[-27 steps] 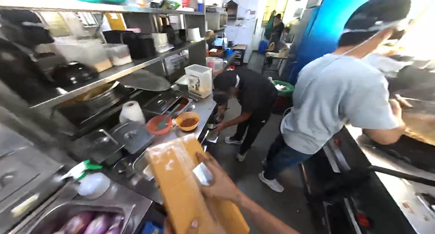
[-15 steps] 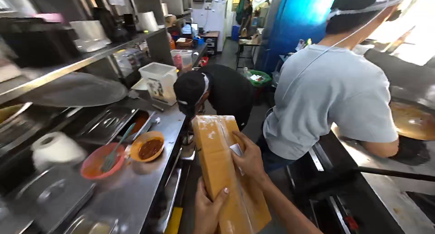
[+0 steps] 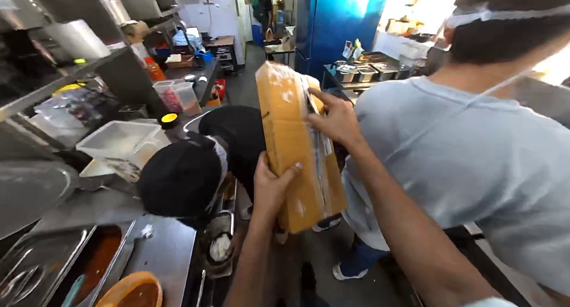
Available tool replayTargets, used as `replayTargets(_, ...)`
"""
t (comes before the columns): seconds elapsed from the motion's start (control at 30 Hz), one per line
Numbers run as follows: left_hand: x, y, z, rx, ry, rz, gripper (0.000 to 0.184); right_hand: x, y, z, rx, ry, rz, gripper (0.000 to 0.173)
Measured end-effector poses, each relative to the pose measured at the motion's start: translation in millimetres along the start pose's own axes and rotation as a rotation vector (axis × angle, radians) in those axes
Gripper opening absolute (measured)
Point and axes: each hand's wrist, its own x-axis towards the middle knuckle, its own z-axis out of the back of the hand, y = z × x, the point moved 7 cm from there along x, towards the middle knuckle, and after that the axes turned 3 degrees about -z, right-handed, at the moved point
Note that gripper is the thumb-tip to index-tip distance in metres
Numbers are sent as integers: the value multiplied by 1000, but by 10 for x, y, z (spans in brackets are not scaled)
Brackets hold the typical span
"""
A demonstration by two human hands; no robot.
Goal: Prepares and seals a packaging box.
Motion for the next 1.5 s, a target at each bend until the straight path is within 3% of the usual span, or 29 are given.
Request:
replayTargets(0.17, 1207, 236, -159, -162, -30, 21, 58, 1285, -381, -324, 4, 54, -31, 57)
replayTargets(0.33, 2054, 575, -218, -193, -15, 111, 57, 2142, -829, -800, 75, 149, -68, 57)
replayTargets(0.47, 2809, 1153, -246, -264, -24, 172, 62, 2718, -1180, -1258, 68, 244, -48, 57)
replayTargets(0.77, 4469, 2217, -809, -395, 15, 356, 55, 4030, -2544, -2045, 42, 336, -259, 57)
replayTargets(0.93, 5722, 3024, -1183, -470, -75, 405, 48, 4411, -3088, -2664, -69, 350, -453, 103)
replayTargets(0.97, 6015, 3183, -1210, -471, -107, 395, 48, 4548, -3283, -2789, -54, 354, -467, 102)
replayTargets(1.03, 6659, 3409, -1229, -464, -130, 365, 51, 5055, -3607, -3024, -4, 395, -479, 80)
replayTargets(1.2, 7863, 3749, -1077, -499, -215, 367, 57, 6534, -4039, -3732, 250, 570, -413, 59)
replayTargets(1.3, 8466, 3969, -819, -555, -337, 360, 55, 7333, -3882, -4166, 235, 604, -321, 60)
replayTargets(1.37, 8886, 4006, -648, -524, -372, 331, 61, 7831, -3585, -4542, -47, 630, -144, 78)
replayTargets(1.43, 9316, 4071, -450, -483, -406, 327, 64, 8250, -3254, -5020, -290, 584, 162, 90)
replayTargets(1.5, 9853, 4200, -230, -500, -417, 310, 59, 8690, -2908, -5496, -412, 536, 510, 69)
